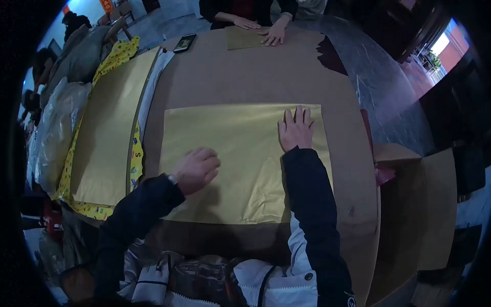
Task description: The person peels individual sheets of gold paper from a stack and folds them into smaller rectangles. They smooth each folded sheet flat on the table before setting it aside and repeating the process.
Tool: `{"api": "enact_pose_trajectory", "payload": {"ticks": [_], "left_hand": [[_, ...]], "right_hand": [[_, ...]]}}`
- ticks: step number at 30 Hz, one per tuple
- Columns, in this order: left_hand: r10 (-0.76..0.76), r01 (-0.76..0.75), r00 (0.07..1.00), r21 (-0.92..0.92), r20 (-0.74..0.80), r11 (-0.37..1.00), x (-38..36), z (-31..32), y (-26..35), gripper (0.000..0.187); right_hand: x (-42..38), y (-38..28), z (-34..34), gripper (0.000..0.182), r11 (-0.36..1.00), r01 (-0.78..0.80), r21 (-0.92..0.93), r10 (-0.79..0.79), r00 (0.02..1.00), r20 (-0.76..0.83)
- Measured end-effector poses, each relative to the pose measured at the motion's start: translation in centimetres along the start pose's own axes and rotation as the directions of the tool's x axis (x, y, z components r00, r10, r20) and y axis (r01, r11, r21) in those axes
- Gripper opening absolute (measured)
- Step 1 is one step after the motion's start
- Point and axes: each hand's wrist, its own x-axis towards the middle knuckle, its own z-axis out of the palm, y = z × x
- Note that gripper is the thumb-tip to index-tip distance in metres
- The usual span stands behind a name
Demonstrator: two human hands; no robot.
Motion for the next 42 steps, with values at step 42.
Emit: {"api": "enact_pose_trajectory", "payload": {"ticks": [42], "left_hand": [[-0.618, 0.603, 0.786, 0.254, -0.028, 0.756, 5.2, 2.7, -12.8, 0.062]], "right_hand": [[3.6, -0.6, 1.8, 0.063, 0.997, 0.079, 0.012, -0.079, 0.967, 0.241]]}}
